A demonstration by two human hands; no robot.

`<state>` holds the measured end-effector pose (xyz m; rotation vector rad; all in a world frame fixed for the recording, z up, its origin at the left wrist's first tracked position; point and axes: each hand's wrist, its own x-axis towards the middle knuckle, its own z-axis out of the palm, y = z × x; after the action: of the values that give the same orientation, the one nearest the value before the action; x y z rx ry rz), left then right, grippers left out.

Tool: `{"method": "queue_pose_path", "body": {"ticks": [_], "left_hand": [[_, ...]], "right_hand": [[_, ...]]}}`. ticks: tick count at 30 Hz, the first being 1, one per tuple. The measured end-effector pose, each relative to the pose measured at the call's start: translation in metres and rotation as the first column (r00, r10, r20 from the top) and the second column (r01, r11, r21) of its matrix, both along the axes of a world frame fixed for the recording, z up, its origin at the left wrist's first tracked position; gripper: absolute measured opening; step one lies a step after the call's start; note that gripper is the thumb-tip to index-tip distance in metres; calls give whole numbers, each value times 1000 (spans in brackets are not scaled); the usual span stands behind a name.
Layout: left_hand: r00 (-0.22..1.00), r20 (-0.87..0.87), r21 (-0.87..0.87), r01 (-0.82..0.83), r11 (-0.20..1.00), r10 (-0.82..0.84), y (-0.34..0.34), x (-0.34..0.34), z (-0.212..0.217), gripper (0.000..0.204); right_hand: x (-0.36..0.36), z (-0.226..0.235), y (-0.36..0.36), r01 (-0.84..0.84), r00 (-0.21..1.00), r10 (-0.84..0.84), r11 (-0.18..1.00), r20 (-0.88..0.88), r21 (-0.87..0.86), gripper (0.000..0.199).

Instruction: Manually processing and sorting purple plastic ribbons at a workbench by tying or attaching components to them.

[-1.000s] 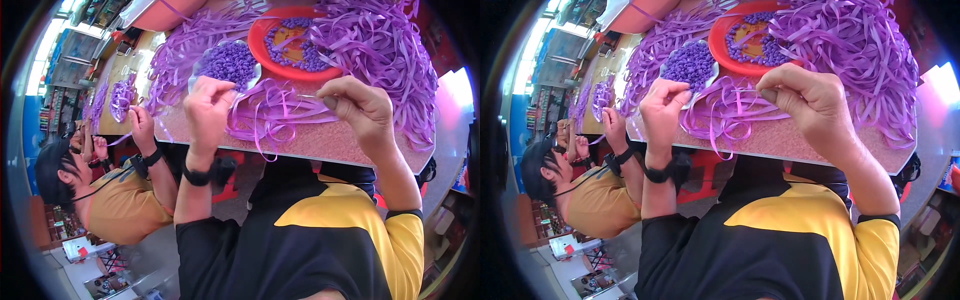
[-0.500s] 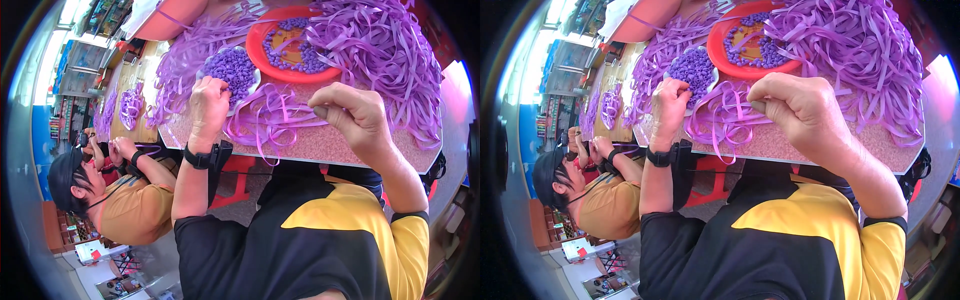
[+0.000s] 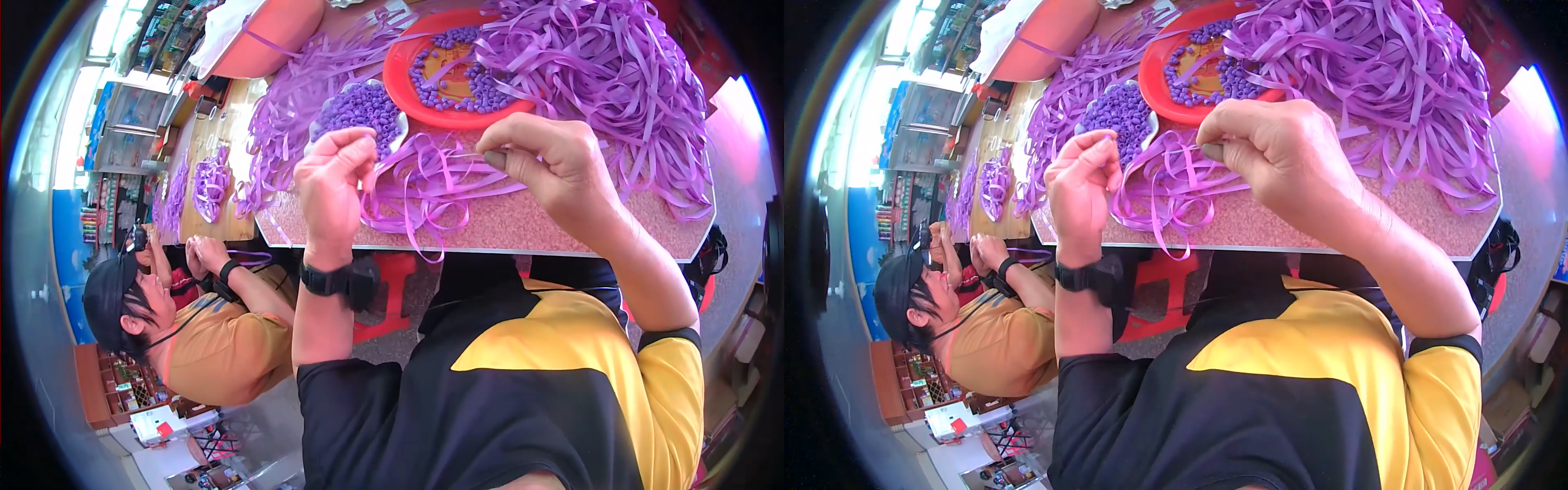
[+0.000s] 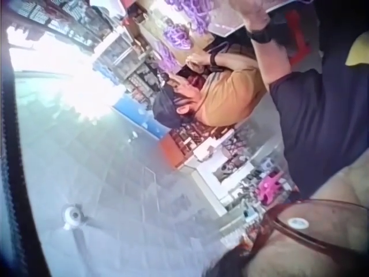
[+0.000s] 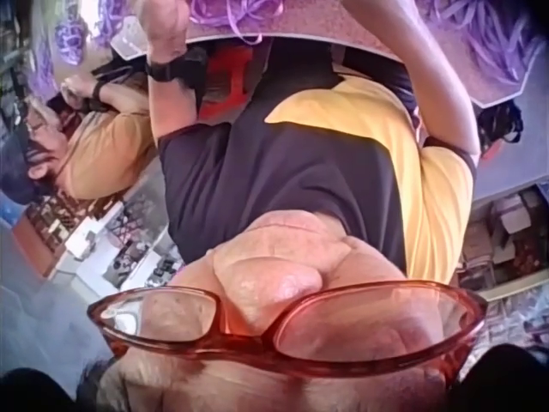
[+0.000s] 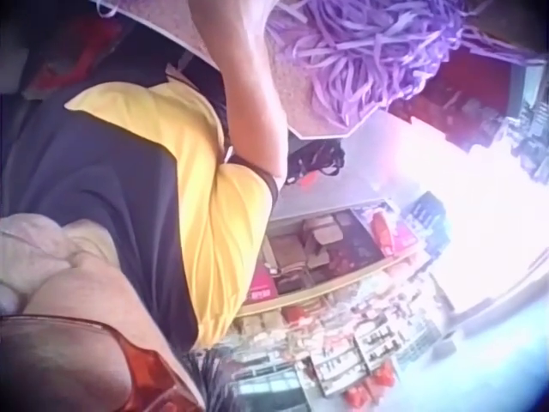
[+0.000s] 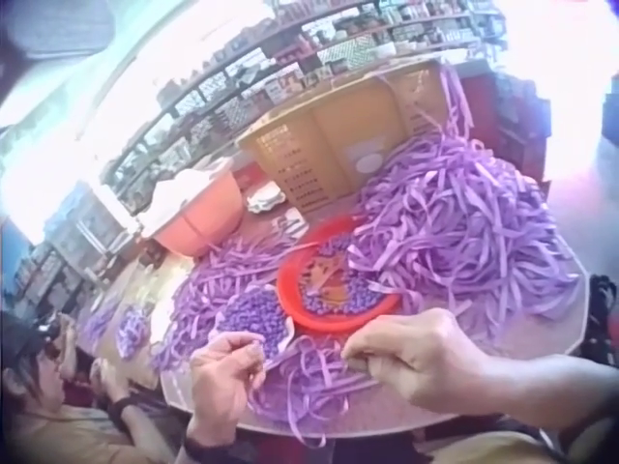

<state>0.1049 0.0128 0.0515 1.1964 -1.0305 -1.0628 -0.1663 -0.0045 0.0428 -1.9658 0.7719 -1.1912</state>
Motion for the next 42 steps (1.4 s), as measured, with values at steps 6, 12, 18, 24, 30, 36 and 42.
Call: {"method": "queue_pose_path", "body": {"ticks": [6, 12, 18, 24, 30, 36, 42], "left_hand": [[874, -468, 72, 186, 980, -131, -30, 63, -5, 23], [967, 236, 169, -136, 976, 94, -38, 42, 6, 17], [326, 941, -77, -43, 996, 87, -55, 54, -20, 22], [191, 966, -196, 101, 975, 174, -62, 55, -26, 17], [417, 897, -175, 35, 984, 145, -44, 32, -10, 13], [978, -50, 105, 206, 973, -202, 1, -22, 8, 12], [921, -277, 84, 307, 948, -274, 12, -48, -1, 10]], "right_hand": [[0, 0, 1, 1, 1000, -2, 1000, 19, 31, 10], [-2, 1, 0, -2, 1000, 2, 998, 1, 57, 8], [2, 2, 2, 3, 1000, -4, 1000, 29, 26, 9], [1, 2, 1, -12, 999, 13, 1000, 36, -7, 10], [-1, 0, -1, 3, 1000, -2, 999, 20, -48, 11], [-1, 0, 0, 37, 999, -36, 995, 8, -91, 16], [-3, 0, 6, 62, 997, -66, 994, -50, -89, 16]]}}
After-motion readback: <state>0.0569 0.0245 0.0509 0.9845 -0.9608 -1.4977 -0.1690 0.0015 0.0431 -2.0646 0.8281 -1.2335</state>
